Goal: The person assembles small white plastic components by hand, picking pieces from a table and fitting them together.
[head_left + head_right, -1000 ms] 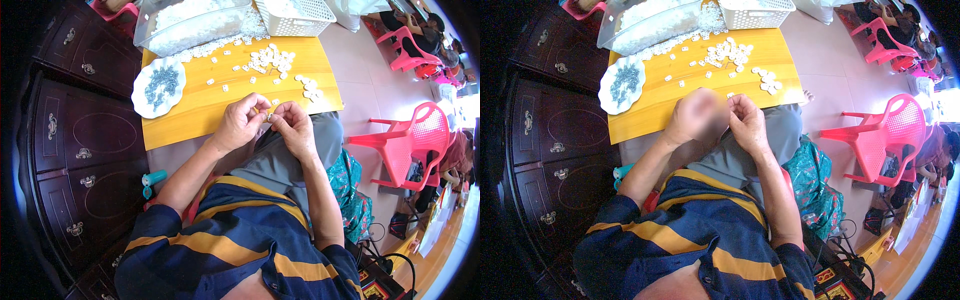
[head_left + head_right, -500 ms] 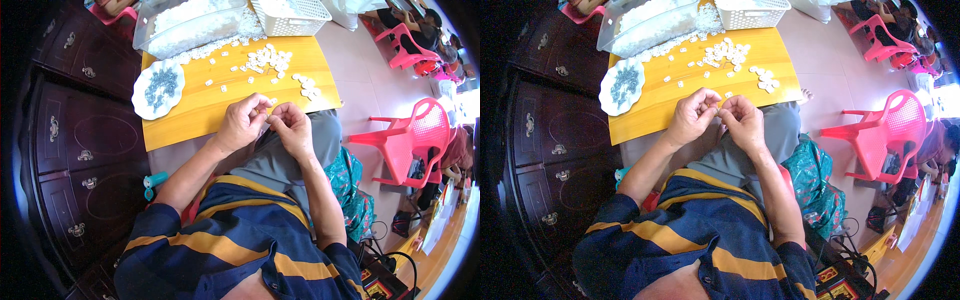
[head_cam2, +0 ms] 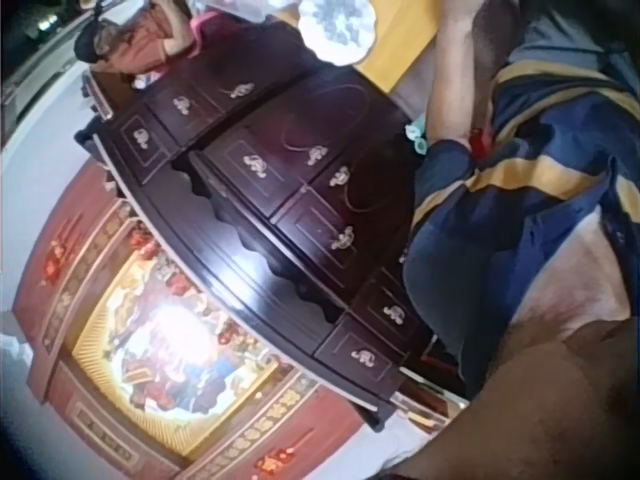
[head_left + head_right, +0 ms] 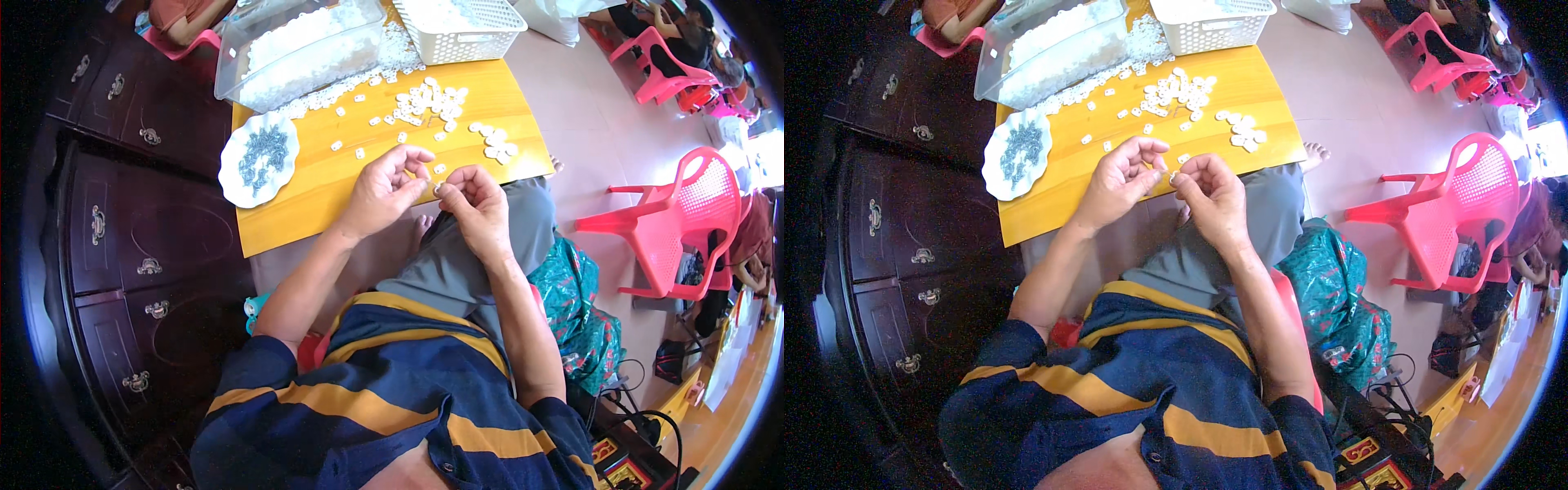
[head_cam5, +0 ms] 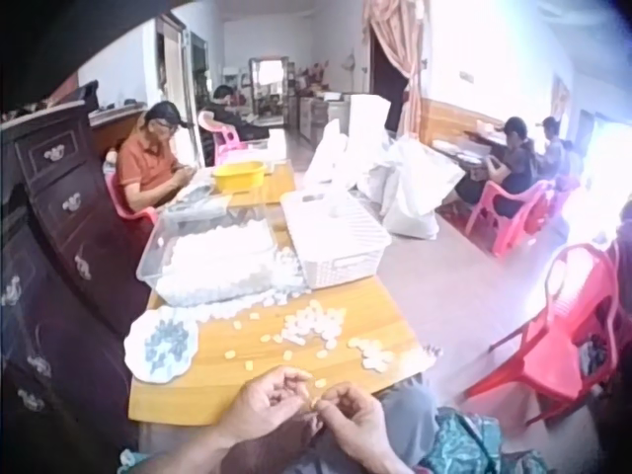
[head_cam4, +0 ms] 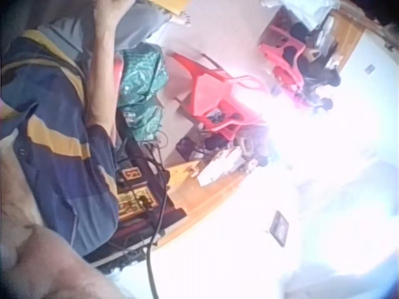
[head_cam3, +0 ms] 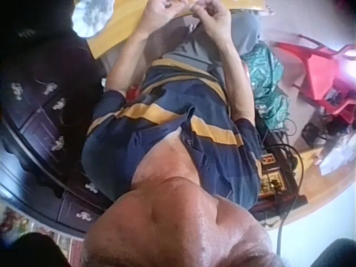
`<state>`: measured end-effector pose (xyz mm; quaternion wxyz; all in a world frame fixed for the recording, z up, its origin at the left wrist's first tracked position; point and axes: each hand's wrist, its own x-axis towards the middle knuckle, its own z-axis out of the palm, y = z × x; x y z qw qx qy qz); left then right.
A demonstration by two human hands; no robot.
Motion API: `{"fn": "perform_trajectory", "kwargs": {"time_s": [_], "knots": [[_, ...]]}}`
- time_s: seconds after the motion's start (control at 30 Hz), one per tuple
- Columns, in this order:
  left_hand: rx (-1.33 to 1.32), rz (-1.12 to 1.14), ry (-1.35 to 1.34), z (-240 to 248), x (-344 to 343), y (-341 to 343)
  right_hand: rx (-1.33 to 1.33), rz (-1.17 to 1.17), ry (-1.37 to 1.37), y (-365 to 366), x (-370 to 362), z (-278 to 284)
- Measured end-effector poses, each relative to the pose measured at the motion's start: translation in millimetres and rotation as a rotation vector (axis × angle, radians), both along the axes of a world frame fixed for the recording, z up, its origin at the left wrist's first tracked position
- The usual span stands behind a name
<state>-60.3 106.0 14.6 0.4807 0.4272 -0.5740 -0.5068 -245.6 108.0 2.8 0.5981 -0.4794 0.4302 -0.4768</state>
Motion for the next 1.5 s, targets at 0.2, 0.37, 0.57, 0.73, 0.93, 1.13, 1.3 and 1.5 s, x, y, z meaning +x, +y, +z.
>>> {"fn": "perform_trajectory", "kwargs": {"time_s": [0.2,0.37,0.57,0.73,0.93,1.13,1.3,1.5], "knots": [[-0.023,0.069,-0.241,11,1,-27,0.029,-0.042,-0.200,0,-5,9],[-0.313,0.080,-0.567,9,-24,-62,0.009,-0.057,-0.258,2,-13,10],[-0.478,0.037,-0.806,-2,-56,-102,-0.013,-0.046,-0.305,4,-14,7],[-0.581,0.046,-0.982,-12,-72,-122,-0.010,-0.043,-0.340,2,-14,6],[-0.530,-0.046,-1.104,-18,-77,-133,-0.003,-0.036,-0.360,0,-15,5],[-0.578,-0.008,-1.090,-25,-78,-133,0.032,-0.029,-0.340,-1,-14,7],[-0.516,-0.050,-1.038,-20,-75,-125,0.036,-0.033,-0.347,-1,-13,7],[-0.355,-0.017,-0.755,4,-51,-100,0.034,-0.050,-0.322,-1,-12,7]]}}
